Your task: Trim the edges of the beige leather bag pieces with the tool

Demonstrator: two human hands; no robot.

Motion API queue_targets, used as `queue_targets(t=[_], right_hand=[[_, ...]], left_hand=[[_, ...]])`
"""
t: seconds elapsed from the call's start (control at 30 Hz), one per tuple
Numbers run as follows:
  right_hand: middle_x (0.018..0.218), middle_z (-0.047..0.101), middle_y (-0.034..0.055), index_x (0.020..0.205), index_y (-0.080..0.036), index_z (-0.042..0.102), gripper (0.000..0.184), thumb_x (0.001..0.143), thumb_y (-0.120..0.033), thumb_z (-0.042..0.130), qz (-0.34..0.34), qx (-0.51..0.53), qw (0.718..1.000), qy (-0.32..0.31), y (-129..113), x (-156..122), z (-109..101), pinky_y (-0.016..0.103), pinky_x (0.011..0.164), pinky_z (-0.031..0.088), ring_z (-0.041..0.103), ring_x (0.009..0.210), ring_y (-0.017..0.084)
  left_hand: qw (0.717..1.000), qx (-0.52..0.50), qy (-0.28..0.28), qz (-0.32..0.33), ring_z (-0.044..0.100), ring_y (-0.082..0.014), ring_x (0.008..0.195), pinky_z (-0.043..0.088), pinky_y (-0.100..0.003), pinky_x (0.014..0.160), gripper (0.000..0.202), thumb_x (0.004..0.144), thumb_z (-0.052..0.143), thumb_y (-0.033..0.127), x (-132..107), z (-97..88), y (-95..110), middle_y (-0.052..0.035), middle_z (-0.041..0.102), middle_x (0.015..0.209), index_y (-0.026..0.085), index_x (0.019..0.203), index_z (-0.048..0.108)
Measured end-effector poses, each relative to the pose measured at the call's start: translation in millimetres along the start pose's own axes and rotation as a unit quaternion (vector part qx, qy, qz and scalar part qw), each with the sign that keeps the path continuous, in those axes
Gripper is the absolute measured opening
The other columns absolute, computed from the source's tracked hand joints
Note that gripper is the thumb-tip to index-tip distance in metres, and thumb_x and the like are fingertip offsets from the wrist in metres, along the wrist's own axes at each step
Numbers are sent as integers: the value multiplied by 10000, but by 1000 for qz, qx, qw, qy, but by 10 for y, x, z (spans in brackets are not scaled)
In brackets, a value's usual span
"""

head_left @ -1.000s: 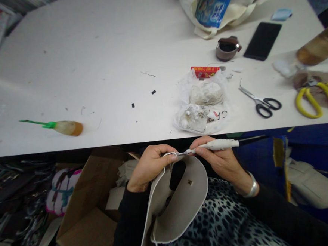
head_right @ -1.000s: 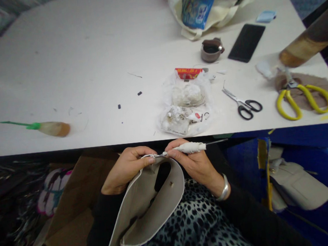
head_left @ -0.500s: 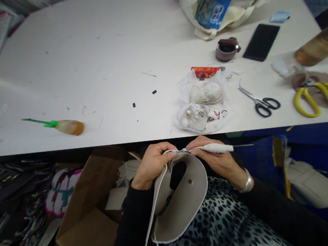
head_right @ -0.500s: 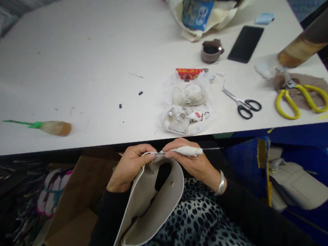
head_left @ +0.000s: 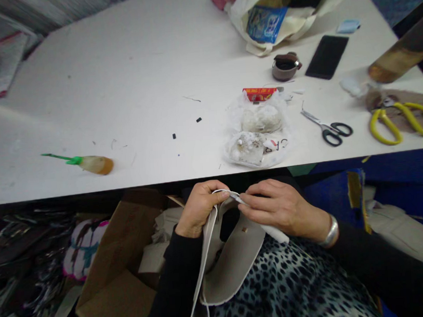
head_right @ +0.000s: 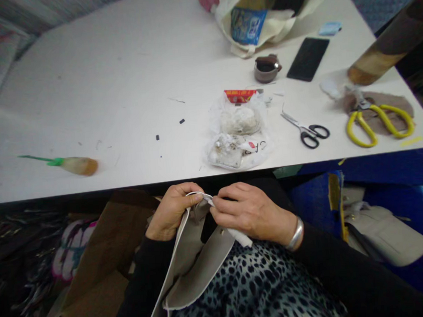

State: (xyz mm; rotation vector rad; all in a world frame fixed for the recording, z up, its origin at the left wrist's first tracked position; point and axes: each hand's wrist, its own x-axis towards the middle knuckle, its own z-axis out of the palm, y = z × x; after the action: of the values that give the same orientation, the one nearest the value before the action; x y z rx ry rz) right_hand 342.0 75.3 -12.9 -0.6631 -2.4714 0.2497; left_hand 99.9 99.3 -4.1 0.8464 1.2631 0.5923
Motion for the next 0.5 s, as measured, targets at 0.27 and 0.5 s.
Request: queue_targets(t=[0.27, 0.5], right_hand=[[1079, 767, 73, 1149, -208, 725, 146, 1025, -186, 652, 100, 94, 980, 143, -137, -73, 3, 380, 827, 561, 683, 986, 226], [1019, 801, 47, 1194, -243, 712, 183, 1074, -254, 573, 311, 303, 852, 293, -418, -53, 40, 297, 751, 639, 766, 784, 160]], left_hand=[[993, -35, 80, 76, 518, -115, 543, 400, -232, 536, 244, 678, 864, 332, -44, 35, -64, 1, 630, 627, 151, 745, 713], [957, -42, 234, 167, 506, -91, 550, 402, -209, 548, 245, 717, 843, 331, -289, -225, -40, 35, 613, 646, 161, 774, 676]])
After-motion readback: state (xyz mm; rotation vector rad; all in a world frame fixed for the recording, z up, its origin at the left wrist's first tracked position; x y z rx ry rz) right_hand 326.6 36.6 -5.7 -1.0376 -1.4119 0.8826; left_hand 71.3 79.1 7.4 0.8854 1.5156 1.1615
